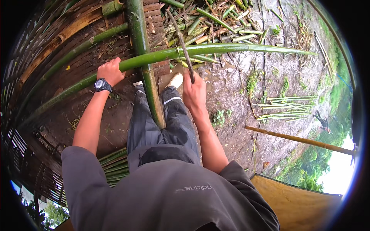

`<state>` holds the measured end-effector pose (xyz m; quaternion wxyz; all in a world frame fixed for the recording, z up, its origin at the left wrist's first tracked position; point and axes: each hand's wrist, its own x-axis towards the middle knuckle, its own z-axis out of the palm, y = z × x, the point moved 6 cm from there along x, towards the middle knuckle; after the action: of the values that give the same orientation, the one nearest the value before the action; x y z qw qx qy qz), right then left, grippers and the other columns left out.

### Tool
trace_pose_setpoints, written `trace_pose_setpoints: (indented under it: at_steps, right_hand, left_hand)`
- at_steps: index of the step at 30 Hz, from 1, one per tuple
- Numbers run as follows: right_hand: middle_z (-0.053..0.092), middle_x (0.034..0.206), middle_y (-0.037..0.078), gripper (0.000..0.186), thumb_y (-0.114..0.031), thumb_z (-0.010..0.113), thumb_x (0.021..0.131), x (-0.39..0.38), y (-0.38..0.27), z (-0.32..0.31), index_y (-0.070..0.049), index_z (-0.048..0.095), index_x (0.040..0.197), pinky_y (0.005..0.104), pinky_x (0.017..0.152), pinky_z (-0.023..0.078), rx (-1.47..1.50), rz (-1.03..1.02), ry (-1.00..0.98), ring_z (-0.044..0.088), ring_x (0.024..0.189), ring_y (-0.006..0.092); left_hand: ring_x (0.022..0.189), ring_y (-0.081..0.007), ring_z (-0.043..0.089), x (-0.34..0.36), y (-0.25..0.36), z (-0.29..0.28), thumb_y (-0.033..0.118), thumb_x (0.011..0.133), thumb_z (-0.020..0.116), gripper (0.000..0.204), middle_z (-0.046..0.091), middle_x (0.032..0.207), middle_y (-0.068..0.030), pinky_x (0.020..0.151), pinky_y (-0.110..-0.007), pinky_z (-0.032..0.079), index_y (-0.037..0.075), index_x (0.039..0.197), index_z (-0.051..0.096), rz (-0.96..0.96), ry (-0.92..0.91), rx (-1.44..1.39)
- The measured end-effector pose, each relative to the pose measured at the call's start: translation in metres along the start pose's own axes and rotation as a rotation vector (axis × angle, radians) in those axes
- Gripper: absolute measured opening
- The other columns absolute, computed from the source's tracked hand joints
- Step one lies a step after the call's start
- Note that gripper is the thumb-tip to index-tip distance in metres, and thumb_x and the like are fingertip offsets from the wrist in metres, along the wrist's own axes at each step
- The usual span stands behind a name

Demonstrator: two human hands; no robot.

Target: The person uses a hand saw to cut through bamboo poles and then slides the cut sections into a large woven bamboo frame.

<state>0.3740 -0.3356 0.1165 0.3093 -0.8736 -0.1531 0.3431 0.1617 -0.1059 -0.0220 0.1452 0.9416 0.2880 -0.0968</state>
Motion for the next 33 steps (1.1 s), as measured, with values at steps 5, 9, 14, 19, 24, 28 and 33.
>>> trace_pose_setpoints:
  at_steps: [5,9,14,19,24,28,33]
  right_hand:
    - [0.057,0.067,0.024,0.028,-0.024,0.058,0.105,-0.101,0.005,-0.039,0.001,0.066,0.095,0.0446,0.06,0.048,0.034,0.171,-0.075,0.061,0.058,0.0349]
    - [0.056,0.066,0.023,0.026,-0.022,0.059,0.105,-0.091,-0.01,-0.04,0.002,0.066,0.095,0.0422,0.06,0.049,0.011,0.123,-0.048,0.057,0.055,0.0268]
    - [0.06,0.076,0.029,0.033,-0.025,0.056,0.106,0.02,-0.011,0.01,0.003,0.06,0.087,0.0496,0.059,0.046,-0.033,-0.065,0.0,0.057,0.07,0.0511]
    - [0.057,0.067,0.025,0.027,-0.021,0.059,0.105,-0.097,-0.003,-0.034,0.001,0.064,0.09,0.0456,0.057,0.046,0.004,0.212,-0.114,0.06,0.058,0.0378]
    - [0.054,0.069,0.028,0.036,-0.027,0.057,0.106,0.012,0.001,-0.001,0.004,0.061,0.089,0.0457,0.058,0.045,-0.008,-0.012,0.051,0.045,0.062,0.0471]
    - [0.053,0.064,0.019,0.031,-0.025,0.059,0.106,-0.067,0.021,-0.018,0.002,0.066,0.096,0.0415,0.058,0.046,0.082,0.11,-0.032,0.052,0.055,0.026]
    - [0.056,0.064,0.019,0.025,-0.02,0.059,0.106,-0.083,0.006,-0.039,0.003,0.068,0.1,0.0387,0.057,0.047,0.015,0.138,-0.06,0.056,0.057,0.0202]
  left_hand:
    - [0.081,-0.033,0.074,-0.021,-0.018,-0.004,0.035,0.08,0.08,0.036,0.074,0.089,-0.0111,0.068,-0.046,0.06,0.012,0.1,0.061,-0.071,-0.093,0.013]
    - [0.082,-0.0335,0.074,-0.013,-0.016,-0.015,0.035,0.08,0.08,0.037,0.074,0.09,-0.0117,0.068,-0.047,0.06,0.011,0.101,0.061,-0.051,-0.044,0.0]
    - [0.079,-0.035,0.074,-0.004,-0.002,0.001,0.036,0.083,0.077,0.034,0.075,0.087,-0.0125,0.067,-0.048,0.06,0.012,0.1,0.061,-0.01,-0.062,-0.03]
    - [0.081,-0.0347,0.074,-0.02,-0.023,-0.015,0.036,0.083,0.078,0.035,0.074,0.088,-0.0118,0.069,-0.047,0.06,0.012,0.102,0.062,-0.07,-0.085,0.006]
    - [0.085,-0.0359,0.074,0.011,0.0,-0.002,0.038,0.083,0.077,0.037,0.076,0.093,-0.0137,0.071,-0.049,0.06,0.012,0.106,0.063,-0.057,-0.181,-0.014]
    - [0.085,-0.0368,0.075,-0.004,-0.014,-0.008,0.042,0.085,0.075,0.038,0.076,0.092,-0.0162,0.073,-0.05,0.06,0.011,0.104,0.065,-0.098,-0.23,-0.009]
    - [0.083,-0.0385,0.074,-0.006,-0.012,-0.014,0.043,0.085,0.075,0.039,0.076,0.091,-0.0175,0.073,-0.05,0.06,0.011,0.105,0.066,-0.065,-0.214,-0.004]
